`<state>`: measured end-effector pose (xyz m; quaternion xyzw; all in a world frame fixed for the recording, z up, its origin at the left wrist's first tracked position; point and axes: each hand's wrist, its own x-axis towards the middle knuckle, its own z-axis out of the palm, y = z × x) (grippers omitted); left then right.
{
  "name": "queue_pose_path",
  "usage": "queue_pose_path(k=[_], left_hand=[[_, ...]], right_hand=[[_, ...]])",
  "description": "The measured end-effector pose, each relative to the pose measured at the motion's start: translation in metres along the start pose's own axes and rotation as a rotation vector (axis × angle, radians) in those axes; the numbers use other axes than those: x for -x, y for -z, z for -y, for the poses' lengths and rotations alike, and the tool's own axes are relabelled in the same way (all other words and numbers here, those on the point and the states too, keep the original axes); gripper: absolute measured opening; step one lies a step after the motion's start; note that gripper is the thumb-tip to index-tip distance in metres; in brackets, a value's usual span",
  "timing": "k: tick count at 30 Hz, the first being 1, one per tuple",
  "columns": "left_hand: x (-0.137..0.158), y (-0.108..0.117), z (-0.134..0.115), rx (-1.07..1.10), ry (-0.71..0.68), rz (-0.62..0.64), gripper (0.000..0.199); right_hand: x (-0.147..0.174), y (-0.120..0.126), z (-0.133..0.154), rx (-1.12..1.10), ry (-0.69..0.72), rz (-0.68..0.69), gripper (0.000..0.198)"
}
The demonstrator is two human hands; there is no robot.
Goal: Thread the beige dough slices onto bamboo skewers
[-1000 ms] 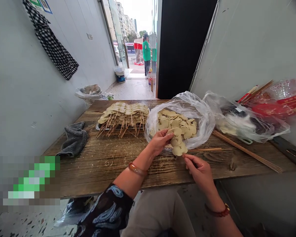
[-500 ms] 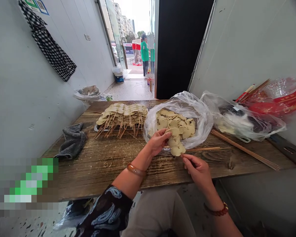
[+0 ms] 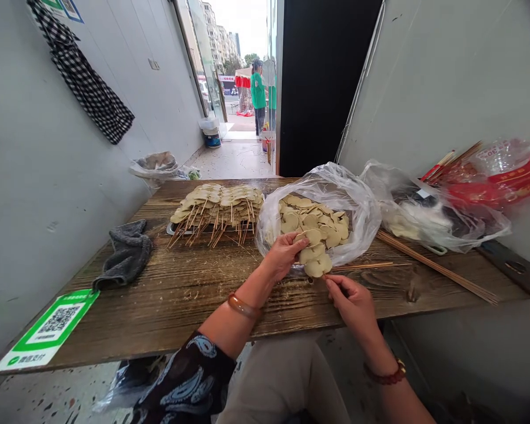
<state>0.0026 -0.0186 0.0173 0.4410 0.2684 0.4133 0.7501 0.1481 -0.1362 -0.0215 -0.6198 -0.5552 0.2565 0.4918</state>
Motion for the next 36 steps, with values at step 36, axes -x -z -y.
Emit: queue_pose_path(k=[36], left_hand=[[-0.001,-0.005,0.009,-0.015,-0.004,0.025,0.044]], right_hand=[[-0.003,-0.003,0.005,0.011,0.002,-0.012,0.031]])
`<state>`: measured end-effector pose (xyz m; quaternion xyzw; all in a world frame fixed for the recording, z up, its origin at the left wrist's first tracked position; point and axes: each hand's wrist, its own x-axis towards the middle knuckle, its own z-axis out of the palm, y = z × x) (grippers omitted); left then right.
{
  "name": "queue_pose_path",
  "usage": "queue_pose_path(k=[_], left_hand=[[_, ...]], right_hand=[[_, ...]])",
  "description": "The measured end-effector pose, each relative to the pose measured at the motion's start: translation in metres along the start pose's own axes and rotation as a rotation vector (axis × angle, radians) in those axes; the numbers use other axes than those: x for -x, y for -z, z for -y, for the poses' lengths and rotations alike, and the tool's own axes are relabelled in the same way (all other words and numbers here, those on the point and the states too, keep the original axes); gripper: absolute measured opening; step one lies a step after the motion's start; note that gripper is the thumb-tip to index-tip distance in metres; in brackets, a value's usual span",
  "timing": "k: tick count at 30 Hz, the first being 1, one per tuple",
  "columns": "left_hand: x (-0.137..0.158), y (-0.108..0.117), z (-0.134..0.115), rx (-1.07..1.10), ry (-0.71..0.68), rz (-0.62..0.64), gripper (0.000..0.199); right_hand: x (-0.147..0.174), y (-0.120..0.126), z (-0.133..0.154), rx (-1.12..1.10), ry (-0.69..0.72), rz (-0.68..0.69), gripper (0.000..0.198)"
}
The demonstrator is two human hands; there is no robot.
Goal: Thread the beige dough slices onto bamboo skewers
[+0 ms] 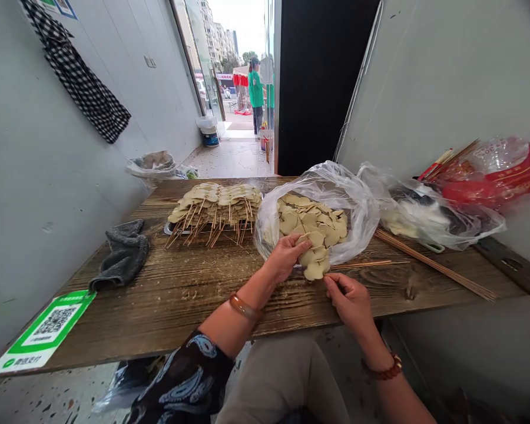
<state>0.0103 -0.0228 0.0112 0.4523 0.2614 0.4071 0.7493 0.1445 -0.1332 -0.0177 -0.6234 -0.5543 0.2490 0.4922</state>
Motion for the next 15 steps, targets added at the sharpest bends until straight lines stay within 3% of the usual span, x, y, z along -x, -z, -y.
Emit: queue_pose_path(k=[6,11,13,15], left_hand=[[-0.001,0.004,-0.006,-0.031,0.009,-0.038,0.044],[-0.008,0.021,-0.015,-0.076,-0.134,-0.188,0.036],[-0.014,0.029,-0.014,-0.221,-0.215,-0.27,0.027],[-0.019,0.035,-0.011,-0.501,-0.3,-0.357,0.017]], right_hand=[[0.002,0.0,-0.002,-0.037,-0.021,-0.037,0.031],[0.007,0.0,-0.01,-0.16,-0.104,-0.186,0.031],[0.008,-0.002,-0.012,-0.247,-0.136,-0.254,0.032],[0.007,-0.004,-0.013,-0.303,-0.155,-0.3,0.033]])
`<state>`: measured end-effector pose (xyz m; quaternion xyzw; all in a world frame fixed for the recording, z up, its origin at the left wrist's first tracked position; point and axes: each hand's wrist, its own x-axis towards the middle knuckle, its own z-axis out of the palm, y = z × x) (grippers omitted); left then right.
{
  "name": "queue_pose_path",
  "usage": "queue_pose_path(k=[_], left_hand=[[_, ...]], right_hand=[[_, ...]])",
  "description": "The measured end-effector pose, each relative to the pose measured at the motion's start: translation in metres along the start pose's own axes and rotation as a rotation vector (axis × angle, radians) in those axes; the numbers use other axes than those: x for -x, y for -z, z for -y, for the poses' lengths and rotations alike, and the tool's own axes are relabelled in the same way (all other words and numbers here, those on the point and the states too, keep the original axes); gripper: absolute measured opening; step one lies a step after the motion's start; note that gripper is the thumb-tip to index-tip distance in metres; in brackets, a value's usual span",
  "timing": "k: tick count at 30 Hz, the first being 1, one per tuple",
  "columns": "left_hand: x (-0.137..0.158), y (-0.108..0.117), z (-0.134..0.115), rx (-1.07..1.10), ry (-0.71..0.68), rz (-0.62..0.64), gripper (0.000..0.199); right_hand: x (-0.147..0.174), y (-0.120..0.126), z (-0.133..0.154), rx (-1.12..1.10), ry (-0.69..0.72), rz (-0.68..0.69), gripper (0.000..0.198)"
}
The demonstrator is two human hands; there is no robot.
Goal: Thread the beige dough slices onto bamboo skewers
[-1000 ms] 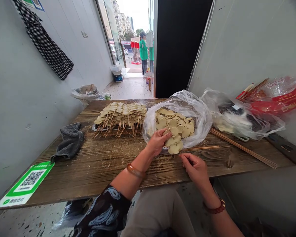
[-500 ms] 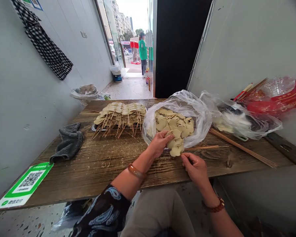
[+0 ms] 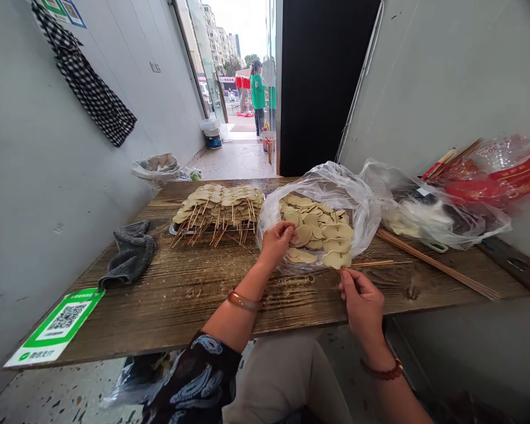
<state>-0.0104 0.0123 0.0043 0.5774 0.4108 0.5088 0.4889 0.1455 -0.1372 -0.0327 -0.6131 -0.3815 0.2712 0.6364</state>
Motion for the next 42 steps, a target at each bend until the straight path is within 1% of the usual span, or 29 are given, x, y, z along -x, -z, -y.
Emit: queue_pose_path(k=[1,3,5,7,10,14,16,19,22,24,25,28,30,31,33,36,42], left_hand=[[-0.002,0.0,0.003,-0.16,-0.065,-0.021,0.014],[-0.004,0.0,0.008,-0.451,-0.178,-0.02,0.016],[-0.004,-0.002,0.01,-0.661,-0.242,0.027,0.022],[-0.003,-0.004,0.011,-0.822,-0.271,0.083,0.024],[-0.001,-0.008,0.011,-0.991,-0.285,0.092,0.026],[0.0,-0.012,0.009,-1.056,-0.259,0.031,0.034],[0.0,-0.012,0.009,-1.031,-0.248,0.007,0.03],[-0.001,-0.01,0.01,-0.928,-0.258,-0.019,0.016],[-0.003,-0.007,0.012,-0.722,-0.261,-0.004,0.007],[-0.004,-0.004,0.012,-0.521,-0.197,0.015,0.002],[-0.004,-0.002,0.012,-0.406,-0.151,0.02,0.004],[-0.005,0.002,0.008,-0.049,-0.009,0.024,0.015],[-0.004,0.005,0.003,0.12,0.057,0.018,0.022],[-0.004,0.007,0.0,0.169,0.076,0.008,0.025],[-0.003,0.01,-0.005,0.209,0.082,-0.023,0.03],[-0.004,0.015,-0.01,0.23,0.052,-0.073,0.032],[-0.007,0.023,-0.013,0.244,0.032,-0.11,0.032]], right_hand=[[0.0,-0.001,-0.001,-0.014,-0.006,-0.006,0.033],[-0.001,-0.001,-0.001,-0.031,-0.015,0.004,0.034],[-0.001,-0.002,-0.001,-0.048,-0.021,0.02,0.034],[-0.001,-0.001,-0.001,-0.053,-0.02,0.033,0.034],[0.0,-0.001,0.001,-0.029,-0.009,0.053,0.033],[0.0,0.0,0.003,0.005,0.004,0.063,0.033],[0.0,0.0,0.003,0.011,0.016,0.064,0.033],[0.0,0.0,0.003,0.019,0.026,0.071,0.034],[-0.001,0.0,0.004,0.054,0.041,0.097,0.033],[-0.001,0.001,0.004,0.099,0.061,0.124,0.032],[-0.002,0.002,0.005,0.12,0.071,0.144,0.032],[-0.003,0.006,0.007,0.166,0.099,0.239,0.031],[-0.004,0.008,0.008,0.185,0.116,0.31,0.031],[-0.005,0.009,0.008,0.193,0.12,0.339,0.031],[-0.005,0.01,0.009,0.214,0.125,0.391,0.031],[-0.006,0.01,0.009,0.26,0.152,0.446,0.031],[-0.005,0.009,0.012,0.305,0.208,0.461,0.031]])
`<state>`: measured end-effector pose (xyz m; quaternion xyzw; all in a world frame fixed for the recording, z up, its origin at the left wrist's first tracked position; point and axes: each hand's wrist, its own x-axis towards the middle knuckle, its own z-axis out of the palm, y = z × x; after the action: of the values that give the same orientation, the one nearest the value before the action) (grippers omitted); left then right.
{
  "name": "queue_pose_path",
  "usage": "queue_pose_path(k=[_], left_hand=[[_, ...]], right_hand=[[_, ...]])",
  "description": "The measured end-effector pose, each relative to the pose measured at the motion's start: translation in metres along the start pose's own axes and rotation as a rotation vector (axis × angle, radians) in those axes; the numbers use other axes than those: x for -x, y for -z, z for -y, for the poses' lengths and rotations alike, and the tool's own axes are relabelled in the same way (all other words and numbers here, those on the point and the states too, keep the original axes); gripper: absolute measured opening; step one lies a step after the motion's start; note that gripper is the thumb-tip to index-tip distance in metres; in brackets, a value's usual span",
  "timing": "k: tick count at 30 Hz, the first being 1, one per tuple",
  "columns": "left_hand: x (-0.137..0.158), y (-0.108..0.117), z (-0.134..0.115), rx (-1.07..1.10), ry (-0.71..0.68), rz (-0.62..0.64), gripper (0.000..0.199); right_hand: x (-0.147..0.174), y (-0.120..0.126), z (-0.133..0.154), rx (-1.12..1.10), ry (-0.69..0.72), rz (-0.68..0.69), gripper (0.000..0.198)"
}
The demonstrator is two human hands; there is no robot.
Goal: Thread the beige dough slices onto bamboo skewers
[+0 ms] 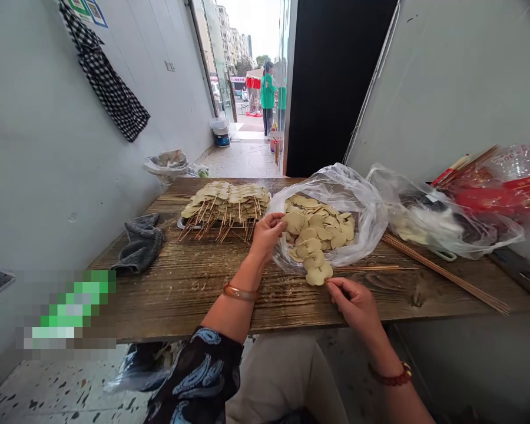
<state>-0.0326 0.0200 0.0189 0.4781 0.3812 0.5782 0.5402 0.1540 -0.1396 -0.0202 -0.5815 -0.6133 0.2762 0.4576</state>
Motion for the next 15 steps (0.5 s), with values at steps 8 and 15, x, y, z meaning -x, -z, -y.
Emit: queue_pose_path(k=[8,15], left_hand=[[0.0016,-0.0015,-0.0039,-0.042,-0.036,-0.029,0.022],[0.003,-0.0028,-0.0049,-0.07,-0.069,-0.019,0.02]], right_hand=[[0.0001,-0.0006,-0.0001,0.03,0.044,-0.009,0.031],[-0.002,-0.0033,-0.0007,0.072,0.08,-0.02,0.031]])
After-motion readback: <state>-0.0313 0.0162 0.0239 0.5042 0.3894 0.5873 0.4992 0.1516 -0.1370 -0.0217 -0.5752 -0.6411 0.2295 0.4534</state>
